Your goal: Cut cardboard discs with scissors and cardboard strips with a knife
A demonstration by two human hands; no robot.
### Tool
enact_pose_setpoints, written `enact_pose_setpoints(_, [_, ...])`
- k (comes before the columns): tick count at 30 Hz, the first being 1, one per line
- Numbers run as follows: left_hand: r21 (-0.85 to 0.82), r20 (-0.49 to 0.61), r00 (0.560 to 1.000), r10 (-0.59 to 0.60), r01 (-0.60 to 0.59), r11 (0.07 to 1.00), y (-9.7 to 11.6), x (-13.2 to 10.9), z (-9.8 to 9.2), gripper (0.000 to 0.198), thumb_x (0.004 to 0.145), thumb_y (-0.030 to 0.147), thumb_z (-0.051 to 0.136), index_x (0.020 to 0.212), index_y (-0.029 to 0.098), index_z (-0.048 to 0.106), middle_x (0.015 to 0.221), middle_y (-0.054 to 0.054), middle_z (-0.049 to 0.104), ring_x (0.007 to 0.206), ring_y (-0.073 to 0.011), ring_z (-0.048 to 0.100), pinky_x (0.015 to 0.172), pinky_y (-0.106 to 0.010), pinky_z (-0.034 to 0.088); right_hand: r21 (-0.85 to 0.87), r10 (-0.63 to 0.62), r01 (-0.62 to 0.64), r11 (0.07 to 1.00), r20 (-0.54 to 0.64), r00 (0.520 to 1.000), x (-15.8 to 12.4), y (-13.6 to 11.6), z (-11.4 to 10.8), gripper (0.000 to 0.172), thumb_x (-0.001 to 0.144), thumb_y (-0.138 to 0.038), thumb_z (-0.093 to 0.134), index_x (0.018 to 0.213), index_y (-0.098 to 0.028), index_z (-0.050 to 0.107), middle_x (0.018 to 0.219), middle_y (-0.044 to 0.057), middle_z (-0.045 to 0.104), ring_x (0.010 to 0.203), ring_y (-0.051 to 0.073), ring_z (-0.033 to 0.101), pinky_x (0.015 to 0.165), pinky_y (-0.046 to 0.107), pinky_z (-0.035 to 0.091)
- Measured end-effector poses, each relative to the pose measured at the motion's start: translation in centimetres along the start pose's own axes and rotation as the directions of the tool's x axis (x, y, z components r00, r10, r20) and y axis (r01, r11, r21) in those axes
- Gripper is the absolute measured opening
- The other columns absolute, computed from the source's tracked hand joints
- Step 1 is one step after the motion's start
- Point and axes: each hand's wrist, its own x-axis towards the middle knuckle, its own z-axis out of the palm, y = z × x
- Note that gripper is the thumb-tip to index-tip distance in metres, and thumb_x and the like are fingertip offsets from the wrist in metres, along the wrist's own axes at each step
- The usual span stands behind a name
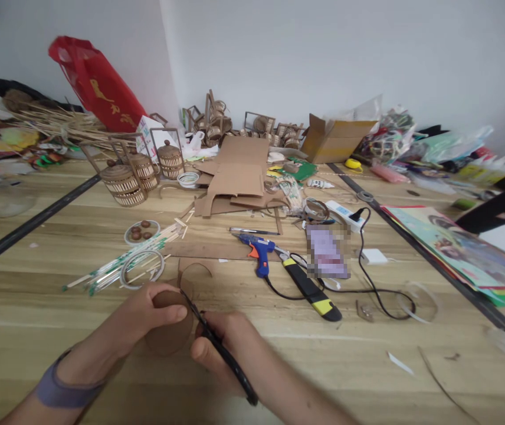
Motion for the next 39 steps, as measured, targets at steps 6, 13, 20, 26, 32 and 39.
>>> enact_pose_setpoints(6, [0.019, -0.013, 1.000, -0.005, 0.005, 1.000, 0.03, -0.09, -0.07, 0.032, 0.061, 0.043, 0.077, 0.081, 0.018, 0.077, 0.079, -0.003, 0.078, 0.076, -0.0238, 0.067, 0.071, -0.031, 0.050, 0.000, -0.006, 0.006, 1.000, -0.001, 1.000, -0.02, 0.31, 0.07, 0.073, 0.086, -0.088, 0.029, 0.073, -0.018, 0.048, 0.063, -0.004, 0.038, 0.057, 0.010, 0.033, 0.049, 0.023, 0.024])
enact_pose_setpoints(13, [-0.019, 0.010, 1.000, 0.012, -0.012, 1.000, 0.03, -0.05, -0.13, 0.027, 0.063, 0.044, 0.079, 0.077, 0.020, 0.077, 0.077, -0.001, 0.078, 0.076, -0.0236, 0.068, 0.073, -0.031, 0.051, -0.019, 0.002, -0.002, 1.000, -0.003, 1.000, -0.04, 0.34, 0.17, 0.073, 0.086, -0.088, 0.027, 0.072, -0.019, 0.046, 0.063, -0.003, 0.037, 0.057, 0.011, 0.033, 0.048, 0.023, 0.024])
enact_pose_setpoints(20, [-0.007, 0.001, 1.000, -0.019, 0.019, 1.000, 0.14, -0.15, -0.18, 0.029, 0.061, 0.042, 0.078, 0.079, 0.019, 0.076, 0.078, -0.002, 0.079, 0.076, -0.0238, 0.068, 0.071, -0.031, 0.052, -0.009, 0.005, -0.005, 1.000, 0.010, 1.000, 0.00, 0.69, 0.13, 0.072, 0.086, -0.088, 0.031, 0.071, -0.019, 0.047, 0.063, -0.003, 0.038, 0.058, 0.011, 0.034, 0.049, 0.023, 0.025])
enact_pose_setpoints(26, [0.037, -0.069, 0.996, -0.061, 0.064, 0.997, 0.18, -0.06, -0.22, 0.028, 0.055, 0.041, 0.080, 0.072, 0.020, 0.073, 0.071, -0.001, 0.076, 0.073, -0.0240, 0.068, 0.067, -0.031, 0.050, 0.005, 0.026, -0.026, 1.000, 0.016, 1.000, 0.14, 0.60, 0.11, 0.074, 0.082, -0.090, 0.033, 0.070, -0.019, 0.049, 0.059, -0.003, 0.039, 0.054, 0.011, 0.034, 0.046, 0.023, 0.024])
enact_pose_setpoints(32, [0.006, -0.050, 0.996, -0.080, 0.081, 0.997, 0.17, -0.18, -0.37, 0.030, 0.054, 0.041, 0.080, 0.075, 0.020, 0.074, 0.072, -0.001, 0.076, 0.075, -0.0242, 0.068, 0.067, -0.031, 0.051, -0.028, 0.004, -0.003, 1.000, 0.014, 1.000, 0.09, 0.83, 0.14, 0.072, 0.085, -0.088, 0.033, 0.070, -0.019, 0.048, 0.060, -0.003, 0.037, 0.055, 0.010, 0.032, 0.047, 0.024, 0.023])
enact_pose_setpoints(39, [-0.009, -0.001, 0.998, -0.064, 0.064, 0.998, 0.02, -0.05, -0.49, 0.032, 0.056, 0.042, 0.080, 0.077, 0.019, 0.073, 0.076, -0.002, 0.077, 0.076, -0.0237, 0.068, 0.070, -0.031, 0.050, -0.037, -0.023, 0.023, 0.999, 0.007, 1.000, 0.00, 0.76, 0.18, 0.071, 0.086, -0.087, 0.033, 0.069, -0.019, 0.047, 0.061, -0.003, 0.035, 0.055, 0.011, 0.031, 0.047, 0.025, 0.021])
